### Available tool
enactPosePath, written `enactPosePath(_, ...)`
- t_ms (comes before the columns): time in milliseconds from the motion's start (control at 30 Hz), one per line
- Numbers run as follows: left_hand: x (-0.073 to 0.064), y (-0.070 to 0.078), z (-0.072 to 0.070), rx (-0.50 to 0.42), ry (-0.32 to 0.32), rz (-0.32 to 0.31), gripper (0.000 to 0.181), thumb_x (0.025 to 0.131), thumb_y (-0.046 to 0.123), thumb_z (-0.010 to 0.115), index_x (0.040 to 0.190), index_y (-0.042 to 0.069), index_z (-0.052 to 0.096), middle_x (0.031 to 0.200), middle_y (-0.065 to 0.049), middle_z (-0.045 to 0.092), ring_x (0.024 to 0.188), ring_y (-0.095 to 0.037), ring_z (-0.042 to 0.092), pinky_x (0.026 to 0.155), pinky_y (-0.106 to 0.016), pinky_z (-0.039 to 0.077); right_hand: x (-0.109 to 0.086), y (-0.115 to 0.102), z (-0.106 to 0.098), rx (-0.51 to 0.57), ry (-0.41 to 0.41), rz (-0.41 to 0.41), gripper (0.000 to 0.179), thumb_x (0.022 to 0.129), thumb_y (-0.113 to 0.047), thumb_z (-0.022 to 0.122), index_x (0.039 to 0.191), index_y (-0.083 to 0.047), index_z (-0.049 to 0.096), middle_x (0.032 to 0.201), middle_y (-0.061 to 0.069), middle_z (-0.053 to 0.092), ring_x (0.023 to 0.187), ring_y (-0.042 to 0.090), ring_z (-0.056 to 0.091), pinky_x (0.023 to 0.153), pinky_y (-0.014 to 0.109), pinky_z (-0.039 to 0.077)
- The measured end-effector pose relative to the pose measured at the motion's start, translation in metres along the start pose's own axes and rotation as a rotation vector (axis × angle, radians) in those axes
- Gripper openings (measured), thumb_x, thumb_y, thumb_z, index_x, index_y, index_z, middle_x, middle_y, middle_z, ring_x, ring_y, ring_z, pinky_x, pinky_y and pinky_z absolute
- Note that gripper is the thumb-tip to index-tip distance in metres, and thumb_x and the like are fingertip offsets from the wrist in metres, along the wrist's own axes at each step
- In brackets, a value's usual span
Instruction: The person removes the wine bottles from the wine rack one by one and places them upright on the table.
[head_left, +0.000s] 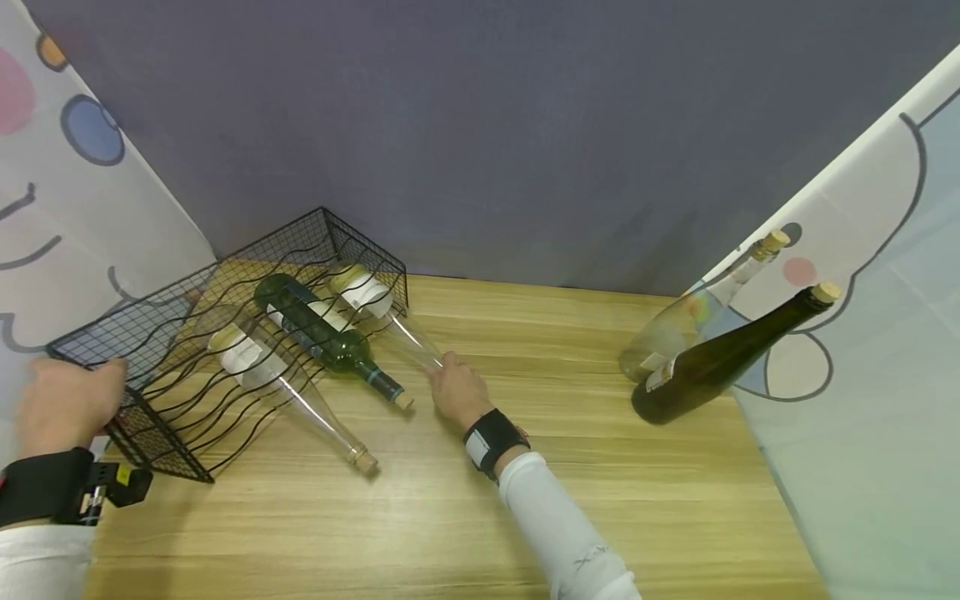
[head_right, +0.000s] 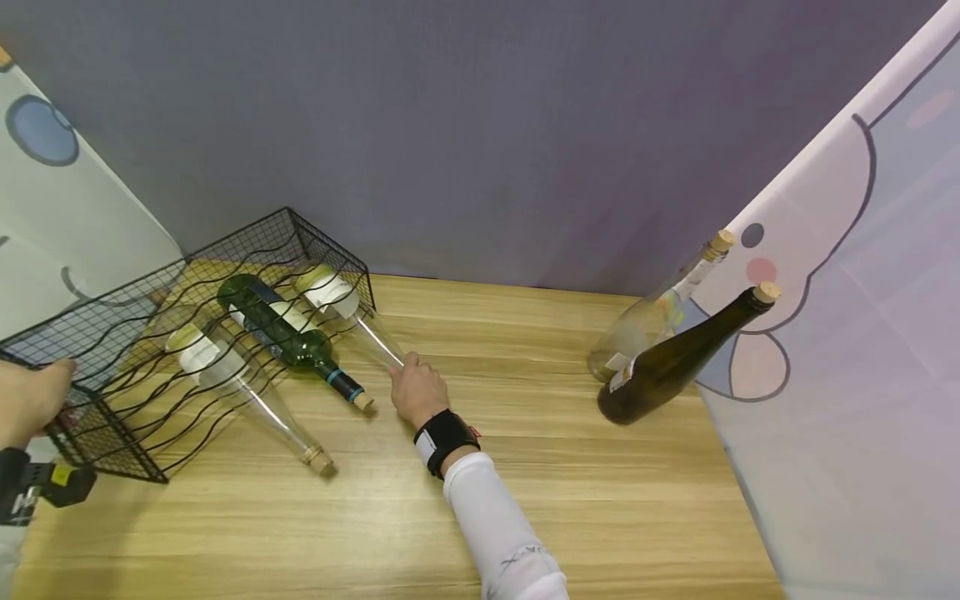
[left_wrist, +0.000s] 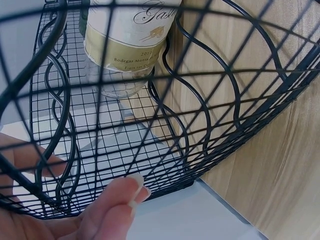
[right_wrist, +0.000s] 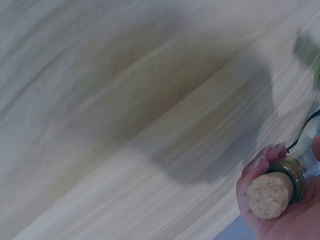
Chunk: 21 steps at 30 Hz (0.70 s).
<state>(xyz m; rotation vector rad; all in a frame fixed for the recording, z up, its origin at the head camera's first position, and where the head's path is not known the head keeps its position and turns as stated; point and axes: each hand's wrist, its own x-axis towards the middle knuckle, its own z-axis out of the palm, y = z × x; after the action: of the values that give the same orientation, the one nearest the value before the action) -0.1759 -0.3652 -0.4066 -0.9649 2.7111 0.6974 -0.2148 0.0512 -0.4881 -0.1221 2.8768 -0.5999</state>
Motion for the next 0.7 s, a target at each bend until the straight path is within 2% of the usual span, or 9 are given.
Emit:
enactPosePath(133, 0.001, -0.002, 0.001, 0.027, 0.005, -0.006, 0.082, 0.099, 0.035, 0.025, 0.137, -0.030, -0.007, 0.093, -0.047, 0.042, 0.087, -0.059, 0.051, 0.068, -0.060, 0.046, -0.001, 0.000, -0.002, 0.017, -0.028, 0.002, 0.036, 0.103, -0.038, 0.039, 0.108, -0.004, 0.051, 0.078, 0.011, 0.060, 0.062, 0.022, 0.057, 0.051, 0.035, 0.047)
enactPosePath(400, -0.002, -0.002, 0.002, 0.027, -0.011, -0.019, 0.082, 0.099, 0.036, 0.025, 0.137, -0.030, -0.006, 0.097, -0.049, 0.038, 0.085, -0.058, 0.050, 0.066, -0.058, 0.046, -0.003, 0.002, -0.003, 0.021, -0.035, 0.003, 0.038, 0.103, -0.038, 0.039, 0.110, -0.003, 0.053, 0.080, 0.012, 0.061, 0.066, 0.023, 0.058, 0.056, 0.039, 0.051)
enactPosePath(600, 0.001, -0.004, 0.003, 0.033, -0.009, -0.012, 0.082, 0.099, 0.036, 0.026, 0.137, -0.030, -0.006, 0.096, -0.049, 0.040, 0.087, -0.059, 0.051, 0.065, -0.058, 0.047, -0.005, 0.010, 0.002, 0.023, -0.029, 0.024, 0.057, 0.102, -0.049, 0.033, 0.115, 0.001, 0.057, 0.088, 0.017, 0.068, 0.078, 0.028, 0.067, 0.067, 0.043, 0.058)
enactPosePath(700, 0.004, -0.006, 0.002, 0.030, -0.011, -0.009, 0.083, 0.099, 0.035, 0.026, 0.137, -0.030, -0.008, 0.089, -0.046, 0.044, 0.082, -0.057, 0.053, 0.061, -0.055, 0.046, -0.005, 0.014, 0.003, 0.009, -0.018, 0.031, 0.062, 0.101, -0.053, 0.030, 0.114, 0.001, 0.058, 0.087, 0.016, 0.068, 0.077, 0.027, 0.067, 0.066, 0.042, 0.058)
